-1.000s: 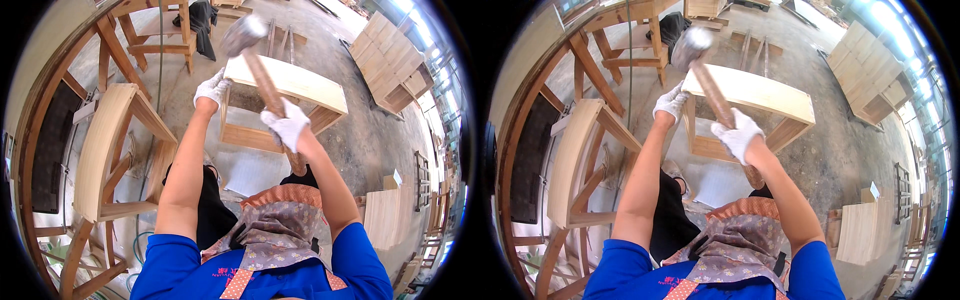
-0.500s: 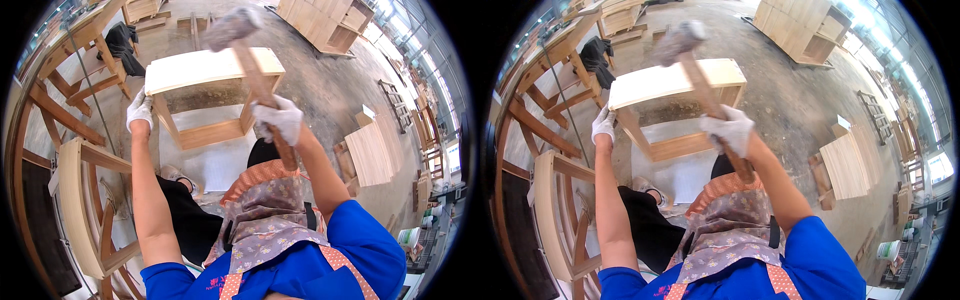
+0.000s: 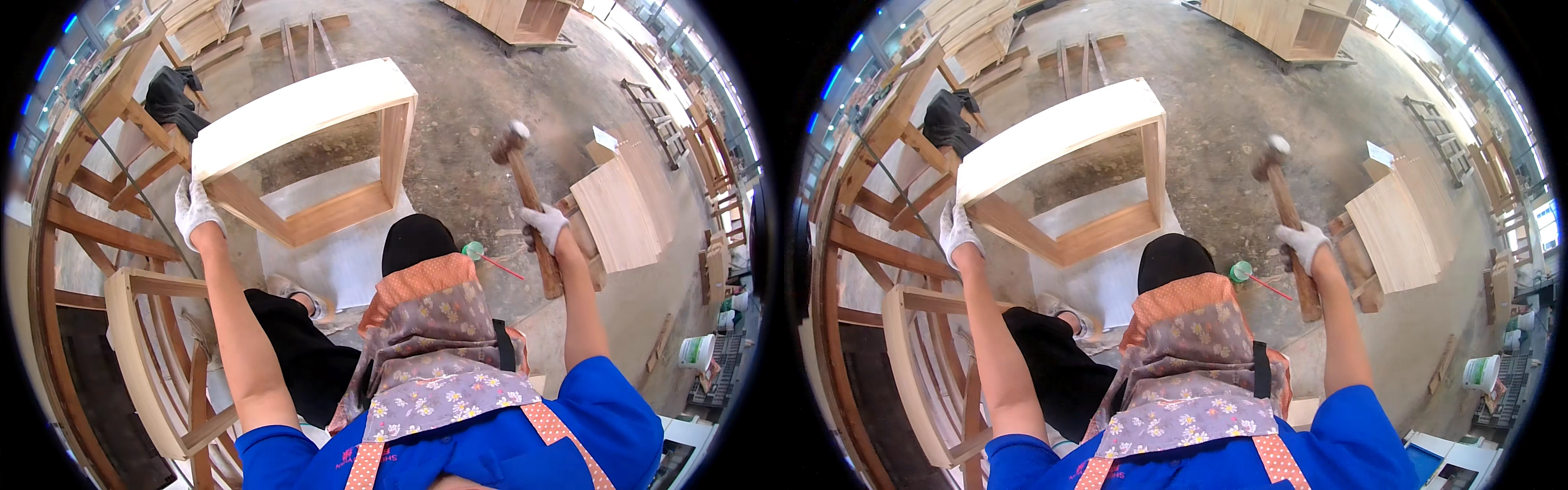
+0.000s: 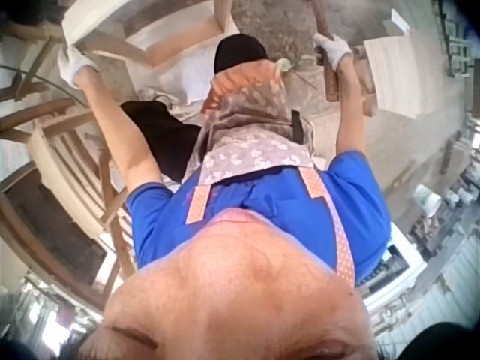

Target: The person assembles a wooden box structure by interlocking joint cuts by hand, hammering the seams together with a mallet, and turning the structure around to secure different sides.

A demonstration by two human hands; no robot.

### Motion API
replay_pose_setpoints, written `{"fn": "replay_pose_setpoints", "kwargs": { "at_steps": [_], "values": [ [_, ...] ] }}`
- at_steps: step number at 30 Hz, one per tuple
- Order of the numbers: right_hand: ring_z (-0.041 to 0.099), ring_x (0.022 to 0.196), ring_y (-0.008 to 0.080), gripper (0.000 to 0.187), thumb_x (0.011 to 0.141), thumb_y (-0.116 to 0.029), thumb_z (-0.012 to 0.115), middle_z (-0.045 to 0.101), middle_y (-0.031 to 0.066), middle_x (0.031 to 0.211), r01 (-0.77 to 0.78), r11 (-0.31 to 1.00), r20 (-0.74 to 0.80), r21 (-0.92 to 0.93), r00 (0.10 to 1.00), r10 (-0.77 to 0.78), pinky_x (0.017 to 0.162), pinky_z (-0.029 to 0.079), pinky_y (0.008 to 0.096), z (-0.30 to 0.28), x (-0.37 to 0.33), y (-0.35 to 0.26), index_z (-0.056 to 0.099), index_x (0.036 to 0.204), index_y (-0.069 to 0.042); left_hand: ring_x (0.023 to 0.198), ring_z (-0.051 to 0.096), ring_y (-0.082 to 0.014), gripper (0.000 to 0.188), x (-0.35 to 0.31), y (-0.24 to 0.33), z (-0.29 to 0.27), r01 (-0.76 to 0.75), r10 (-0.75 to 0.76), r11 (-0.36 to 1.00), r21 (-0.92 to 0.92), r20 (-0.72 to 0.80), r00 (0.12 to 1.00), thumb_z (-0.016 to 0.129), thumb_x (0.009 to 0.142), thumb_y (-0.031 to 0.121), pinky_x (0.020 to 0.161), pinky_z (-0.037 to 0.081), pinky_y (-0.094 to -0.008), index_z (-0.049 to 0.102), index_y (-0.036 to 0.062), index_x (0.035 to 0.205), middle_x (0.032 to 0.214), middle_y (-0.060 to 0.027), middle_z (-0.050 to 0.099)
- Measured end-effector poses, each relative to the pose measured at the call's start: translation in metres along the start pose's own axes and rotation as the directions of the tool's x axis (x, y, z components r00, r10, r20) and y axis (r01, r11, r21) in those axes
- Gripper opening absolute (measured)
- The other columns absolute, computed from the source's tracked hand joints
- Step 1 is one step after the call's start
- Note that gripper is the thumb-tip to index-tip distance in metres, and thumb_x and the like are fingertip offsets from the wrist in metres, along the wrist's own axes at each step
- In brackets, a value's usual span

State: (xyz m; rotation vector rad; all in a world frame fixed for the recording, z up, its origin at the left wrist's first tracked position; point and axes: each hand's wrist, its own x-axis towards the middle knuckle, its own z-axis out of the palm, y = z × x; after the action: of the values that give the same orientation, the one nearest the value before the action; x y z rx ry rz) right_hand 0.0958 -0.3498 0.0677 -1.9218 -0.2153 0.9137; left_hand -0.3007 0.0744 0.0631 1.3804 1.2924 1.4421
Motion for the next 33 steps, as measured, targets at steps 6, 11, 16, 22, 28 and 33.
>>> {"fn": "replay_pose_setpoints", "kwargs": {
  "at_steps": [6, 11, 16, 22, 28, 33],
  "values": [
    [0.05, 0.047, 0.0158, 0.023, 0.086, -0.024, 0.064, 0.053, 0.0057, 0.066, -0.113, 0.993, -0.092, 0.028, 0.989, 0.115, 0.042, 0.046, 0.0335, -0.032, -0.029, 0.021, 0.053, 0.096, -0.007, 0.107, 0.054, -0.0203, 0.06, -0.015, 0.017, 0.022, 0.007, 0.001, 0.993, 0.114, -0.067, 0.998, 0.065, 0.089, 0.031, 0.095, 0.04, -0.029, 0.044, -0.0042, 0.134, 0.126, -0.0129, 0.056],
    [0.05, 0.049, 0.0133, 0.026, 0.087, -0.026, 0.061, 0.053, 0.005, 0.065, 0.066, 0.998, 0.06, 0.004, 0.996, -0.066, 0.042, 0.044, 0.0306, -0.013, -0.052, -0.029, 0.055, 0.099, -0.004, 0.106, 0.054, -0.0208, 0.077, -0.002, 0.0, 0.027, 0.006, 0.013, 0.991, 0.134, -0.14, 0.99, 0.074, 0.081, 0.035, 0.093, 0.041, -0.03, 0.038, -0.0046, 0.137, 0.127, -0.0151, 0.054],
    [0.051, 0.05, 0.0093, 0.028, 0.088, -0.027, 0.059, 0.053, 0.0028, 0.062, 0.347, 0.933, 0.188, -0.093, 0.927, -0.325, 0.043, 0.041, 0.0261, 0.036, -0.072, -0.126, 0.057, 0.098, -0.001, 0.106, 0.054, -0.0211, 0.078, -0.001, 0.0, 0.022, 0.032, -0.018, 0.995, 0.096, -0.147, 0.989, 0.076, 0.08, 0.033, 0.092, 0.042, -0.0308, 0.037, -0.0044, 0.137, 0.126, -0.0152, 0.054],
    [0.05, 0.049, 0.0116, 0.031, 0.088, -0.026, 0.059, 0.053, 0.0027, 0.062, 0.584, 0.727, 0.021, -0.36, 0.785, -0.62, 0.045, 0.044, 0.0285, 0.076, -0.044, -0.15, 0.057, 0.108, -0.002, 0.101, 0.056, -0.0214, 0.073, 0.0, 0.0, 0.032, 0.051, -0.047, 0.998, 0.026, -0.137, 0.989, 0.076, 0.079, 0.03, 0.088, 0.044, -0.0317, 0.041, -0.0037, 0.134, 0.122, -0.0147, 0.056],
    [0.052, 0.05, 0.0144, 0.034, 0.086, -0.029, 0.061, 0.055, 0.0064, 0.067, 0.334, 0.828, 0.21, -0.451, 0.941, -0.265, 0.042, 0.044, 0.032, 0.062, -0.042, -0.179, 0.055, 0.107, -0.003, 0.093, 0.057, -0.0214, 0.07, 0.004, -0.008, 0.032, 0.046, -0.051, 0.998, -0.052, -0.114, 0.992, 0.079, 0.076, 0.029, 0.084, 0.045, -0.032, 0.045, -0.0042, 0.127, 0.112, -0.014, 0.059],
    [0.053, 0.049, 0.0152, 0.032, 0.085, -0.029, 0.062, 0.054, 0.0061, 0.064, 0.49, 0.793, 0.084, -0.364, 0.865, -0.495, 0.043, 0.044, 0.0318, 0.084, -0.063, -0.176, 0.056, 0.104, -0.004, 0.091, 0.057, -0.021, 0.068, 0.002, -0.01, 0.031, 0.067, -0.062, 0.997, 0.026, -0.159, 0.985, 0.079, 0.076, 0.028, 0.083, 0.045, -0.0313, 0.046, -0.0042, 0.126, 0.109, -0.0138, 0.06]
  ]
}}
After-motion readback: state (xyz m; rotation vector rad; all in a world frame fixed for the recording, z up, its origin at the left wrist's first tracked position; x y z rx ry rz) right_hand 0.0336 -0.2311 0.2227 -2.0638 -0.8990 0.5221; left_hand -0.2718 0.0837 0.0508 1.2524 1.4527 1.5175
